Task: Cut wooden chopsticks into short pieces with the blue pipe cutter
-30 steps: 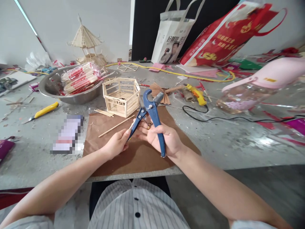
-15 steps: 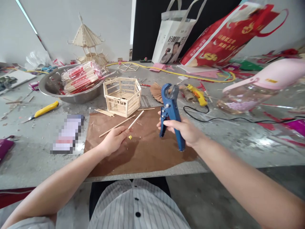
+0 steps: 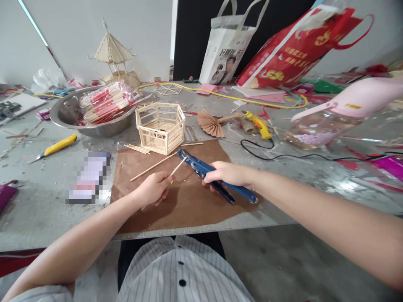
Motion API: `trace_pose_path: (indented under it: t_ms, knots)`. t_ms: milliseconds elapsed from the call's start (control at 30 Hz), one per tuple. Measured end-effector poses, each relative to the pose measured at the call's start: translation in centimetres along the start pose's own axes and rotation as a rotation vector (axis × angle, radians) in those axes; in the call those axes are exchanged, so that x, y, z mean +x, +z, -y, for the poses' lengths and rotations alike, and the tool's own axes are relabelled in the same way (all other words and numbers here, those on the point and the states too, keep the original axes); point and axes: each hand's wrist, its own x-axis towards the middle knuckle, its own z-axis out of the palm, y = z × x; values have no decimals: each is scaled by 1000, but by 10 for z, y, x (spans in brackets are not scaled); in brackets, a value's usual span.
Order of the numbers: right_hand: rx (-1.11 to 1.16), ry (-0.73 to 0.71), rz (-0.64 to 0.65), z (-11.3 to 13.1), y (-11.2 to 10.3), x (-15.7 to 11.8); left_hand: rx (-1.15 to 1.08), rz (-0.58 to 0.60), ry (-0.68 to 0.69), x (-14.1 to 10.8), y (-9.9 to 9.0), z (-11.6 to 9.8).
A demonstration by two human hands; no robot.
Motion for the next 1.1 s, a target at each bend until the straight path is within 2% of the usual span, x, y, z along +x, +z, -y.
trace_pose_path:
  t_ms: [167, 300, 433, 567, 700, 967, 1100]
  knots:
    - [-30, 36, 42, -1, 5, 8, 66, 56, -36, 0, -2, -1]
    - [-159, 4, -19, -6, 8, 14, 153, 30, -54, -1, -2, -4]
    - [-307, -30, -83, -10, 11, 14, 201, -24, 23, 1, 0, -1]
    - [-340, -57, -103, -9, 12, 11, 272, -102, 134, 4, 1, 6]
    - [-365, -62, -125, -7, 11, 7, 389, -130, 192, 3, 0, 4]
    - [-369, -29, -122, -8, 11, 11, 612, -148, 207, 0, 1, 0]
    - [-344, 37, -94, -6, 12, 17, 845, -166, 118, 0, 2, 0]
